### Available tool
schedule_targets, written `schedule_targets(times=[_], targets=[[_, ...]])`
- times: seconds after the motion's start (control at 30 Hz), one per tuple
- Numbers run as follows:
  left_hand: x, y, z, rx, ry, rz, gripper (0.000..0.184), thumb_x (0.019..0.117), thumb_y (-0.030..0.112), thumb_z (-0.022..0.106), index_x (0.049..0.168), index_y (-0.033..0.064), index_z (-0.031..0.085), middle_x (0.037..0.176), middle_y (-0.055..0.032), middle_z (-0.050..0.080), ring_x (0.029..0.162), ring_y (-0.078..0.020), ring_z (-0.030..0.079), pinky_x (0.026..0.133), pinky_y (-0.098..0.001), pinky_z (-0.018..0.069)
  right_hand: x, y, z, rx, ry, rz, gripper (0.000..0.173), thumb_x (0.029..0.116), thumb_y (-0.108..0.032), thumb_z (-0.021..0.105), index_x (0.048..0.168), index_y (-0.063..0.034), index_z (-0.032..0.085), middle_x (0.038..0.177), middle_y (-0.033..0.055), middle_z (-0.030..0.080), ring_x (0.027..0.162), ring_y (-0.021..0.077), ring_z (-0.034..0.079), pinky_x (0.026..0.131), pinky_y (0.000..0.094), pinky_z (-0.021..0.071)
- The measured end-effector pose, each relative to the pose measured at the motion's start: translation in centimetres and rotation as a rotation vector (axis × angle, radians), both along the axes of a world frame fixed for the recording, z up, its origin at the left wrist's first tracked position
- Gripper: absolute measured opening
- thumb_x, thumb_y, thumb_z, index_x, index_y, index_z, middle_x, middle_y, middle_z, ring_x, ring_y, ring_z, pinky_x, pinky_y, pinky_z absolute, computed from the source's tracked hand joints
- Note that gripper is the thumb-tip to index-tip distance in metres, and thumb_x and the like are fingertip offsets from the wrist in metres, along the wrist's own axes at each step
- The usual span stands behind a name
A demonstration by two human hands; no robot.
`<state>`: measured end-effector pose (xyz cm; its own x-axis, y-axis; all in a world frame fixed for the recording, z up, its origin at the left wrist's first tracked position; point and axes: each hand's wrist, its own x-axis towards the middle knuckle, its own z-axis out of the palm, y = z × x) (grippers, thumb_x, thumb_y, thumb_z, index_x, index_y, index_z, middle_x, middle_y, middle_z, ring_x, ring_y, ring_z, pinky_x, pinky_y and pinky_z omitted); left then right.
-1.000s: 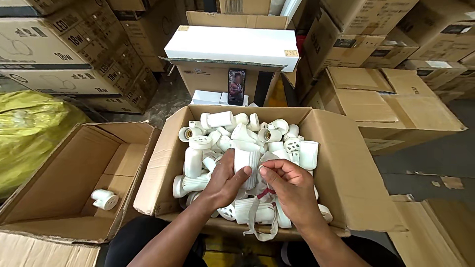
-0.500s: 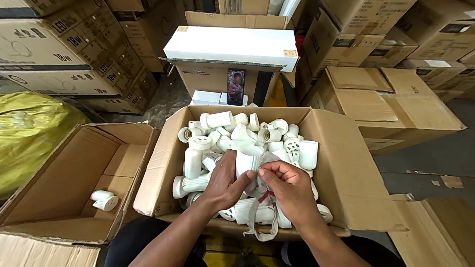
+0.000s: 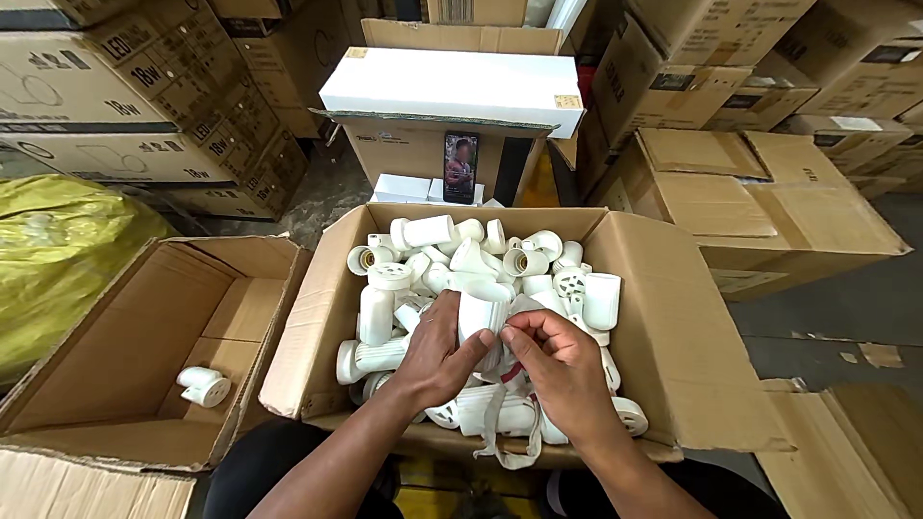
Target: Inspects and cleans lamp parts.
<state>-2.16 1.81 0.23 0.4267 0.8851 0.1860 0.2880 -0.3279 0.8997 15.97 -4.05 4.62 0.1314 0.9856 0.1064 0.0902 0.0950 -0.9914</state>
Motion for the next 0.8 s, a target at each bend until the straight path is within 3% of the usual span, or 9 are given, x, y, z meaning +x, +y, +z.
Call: schedule_targets(times=[0.23, 0.53, 0.8], targets=[[0.0, 0.0, -0.3, -0.125, -0.119, -0.048, 0.085, 0.0935, 0.073, 0.048, 0.134, -0.0012, 0.052, 0.121, -0.0092, 0.064, 0.112, -0.0135, 0.064, 0.098, -0.0385, 0.0552, 0.0, 0.1, -0.1, -0.009, -0.021, -0.012, 0.010, 0.0954, -0.013, 0.070, 0.094, -0.0028, 0.072, 0.075, 0.0025, 0.068, 0.058, 0.0081, 0.063, 0.050, 0.0202, 0.0537], [-0.1, -0.1, -0.3, -0.066, -0.026, -0.003, 0.083, 0.0939, 0.074, 0.044, 0.132, 0.0005, 0.054, 0.118, -0.0085, 0.064, 0.112, -0.0140, 0.063, 0.099, -0.0406, 0.0539, 0.2, -0.1, -0.2, 0.001, -0.095, 0.017, 0.011, 0.0964, -0.011, 0.066, 0.098, -0.0031, 0.074, 0.078, 0.0011, 0.071, 0.062, 0.0060, 0.065, 0.055, 0.0190, 0.0553], [0.3, -1.1, -0.1, 0.030, 0.077, -0.062, 0.083, 0.0957, 0.073, 0.040, 0.130, -0.0001, 0.058, 0.117, -0.0102, 0.065, 0.112, -0.0147, 0.063, 0.099, -0.0408, 0.0528, 0.7, 0.3, 0.2, 0.046, -0.058, -0.083, 0.010, 0.0949, -0.013, 0.069, 0.093, -0.0029, 0.072, 0.073, 0.0004, 0.067, 0.058, 0.0060, 0.062, 0.050, 0.0202, 0.0532]])
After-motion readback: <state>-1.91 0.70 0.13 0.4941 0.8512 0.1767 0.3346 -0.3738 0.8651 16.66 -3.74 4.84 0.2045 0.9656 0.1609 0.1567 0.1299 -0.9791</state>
